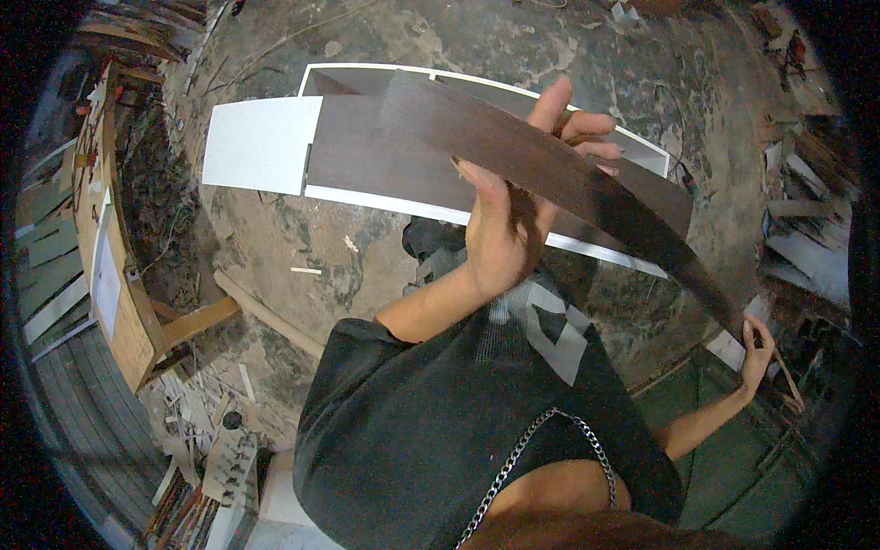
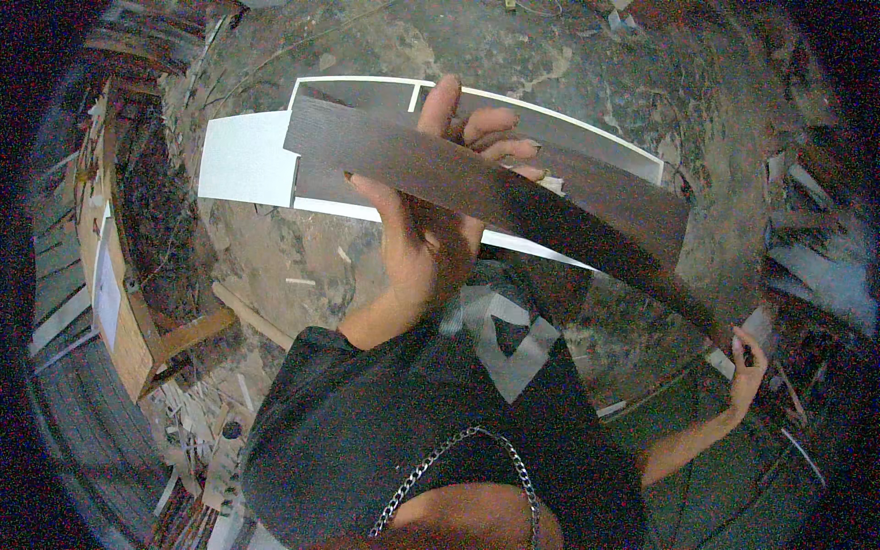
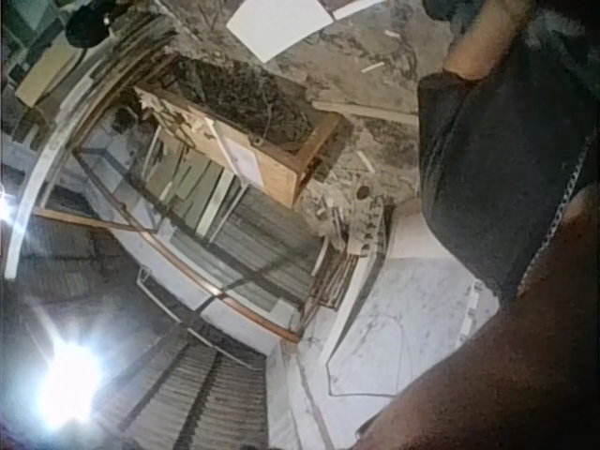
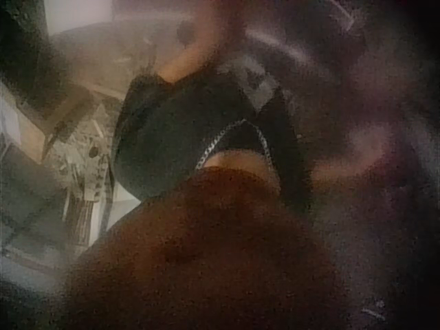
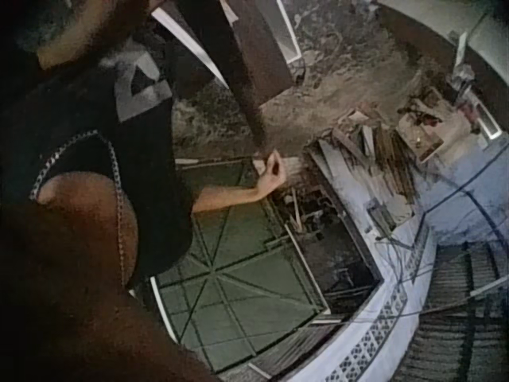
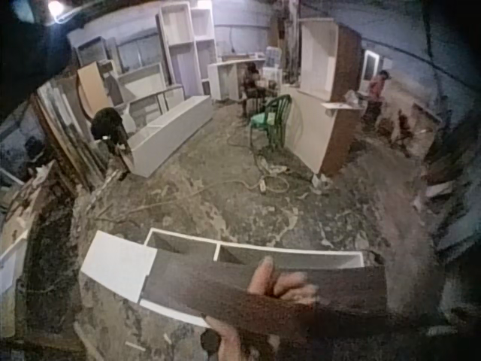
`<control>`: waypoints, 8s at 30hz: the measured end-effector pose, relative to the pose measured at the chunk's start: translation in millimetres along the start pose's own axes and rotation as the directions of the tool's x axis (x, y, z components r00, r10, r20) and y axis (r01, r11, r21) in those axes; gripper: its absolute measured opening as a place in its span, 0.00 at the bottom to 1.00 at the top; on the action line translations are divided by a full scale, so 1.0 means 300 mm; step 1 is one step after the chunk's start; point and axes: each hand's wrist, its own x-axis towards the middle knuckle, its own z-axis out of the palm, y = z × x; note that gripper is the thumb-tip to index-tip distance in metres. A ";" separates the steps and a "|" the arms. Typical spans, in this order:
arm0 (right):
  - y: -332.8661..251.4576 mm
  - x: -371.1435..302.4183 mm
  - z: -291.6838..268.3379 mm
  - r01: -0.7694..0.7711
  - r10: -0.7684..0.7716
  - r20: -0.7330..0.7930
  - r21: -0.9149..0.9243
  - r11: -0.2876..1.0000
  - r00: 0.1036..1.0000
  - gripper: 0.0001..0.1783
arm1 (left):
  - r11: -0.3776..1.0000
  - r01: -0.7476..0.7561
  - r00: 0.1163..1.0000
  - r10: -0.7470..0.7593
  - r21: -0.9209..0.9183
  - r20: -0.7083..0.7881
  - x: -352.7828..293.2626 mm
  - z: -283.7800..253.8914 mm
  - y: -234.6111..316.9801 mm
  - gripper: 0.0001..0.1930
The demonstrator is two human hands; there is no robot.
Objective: The person aligns a dark wood veneer strip on a white panel, uses a hammer to tap it into place, and then fits the strip into a white cabinet frame. The person also picks up a bottle of soda and places it on the cabinet.
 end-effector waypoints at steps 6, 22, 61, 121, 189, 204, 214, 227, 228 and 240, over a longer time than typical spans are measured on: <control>-0.023 0.016 0.009 0.001 -0.002 0.013 0.014 1.000 1.000 0.14 | 1.000 -0.014 1.000 0.014 -0.015 -0.017 -0.008 -0.008 0.014 0.49; -0.100 0.042 0.036 0.000 0.000 0.013 0.023 1.000 1.000 0.11 | 0.998 -0.067 0.990 0.069 0.022 -0.123 -0.006 -0.017 0.052 0.47; -0.670 0.019 0.222 0.524 -0.482 -0.238 0.160 0.837 0.843 0.26 | 0.939 0.073 0.990 -0.027 0.337 -0.138 0.065 0.038 -0.007 0.29; -0.086 0.248 0.323 0.918 0.274 -0.877 0.386 -0.087 0.395 0.25 | 0.717 -0.196 0.874 0.437 0.669 -0.212 -0.182 -0.593 0.625 0.24; -0.653 -0.014 0.651 0.438 -0.101 -0.426 0.863 0.252 0.899 0.27 | 0.411 0.115 0.532 0.744 0.904 -0.405 -0.565 -0.598 0.600 0.17; -0.659 -0.051 0.710 0.382 -0.200 -0.331 0.861 0.335 0.922 0.37 | 0.416 0.121 0.529 0.741 0.901 -0.413 -0.570 -0.634 0.611 0.14; -0.638 -0.040 0.745 0.369 -0.183 -0.325 0.869 0.328 0.928 0.33 | 0.403 0.162 0.543 0.726 0.901 -0.422 -0.626 -0.652 0.621 0.12; -0.508 0.130 0.757 0.241 0.284 -0.291 0.950 0.197 0.914 0.28 | 0.409 0.261 0.539 0.690 0.875 -0.483 -0.659 -0.768 0.677 0.11; -0.482 0.192 0.764 0.223 0.337 -0.275 0.957 0.184 0.901 0.27 | 0.414 0.277 0.498 0.710 0.867 -0.498 -0.720 -0.772 0.702 0.10; 0.417 0.587 1.363 -0.037 0.757 0.116 0.992 -0.121 0.643 0.49 | 0.747 0.497 0.492 0.178 0.442 -0.852 -0.420 -1.674 0.613 0.09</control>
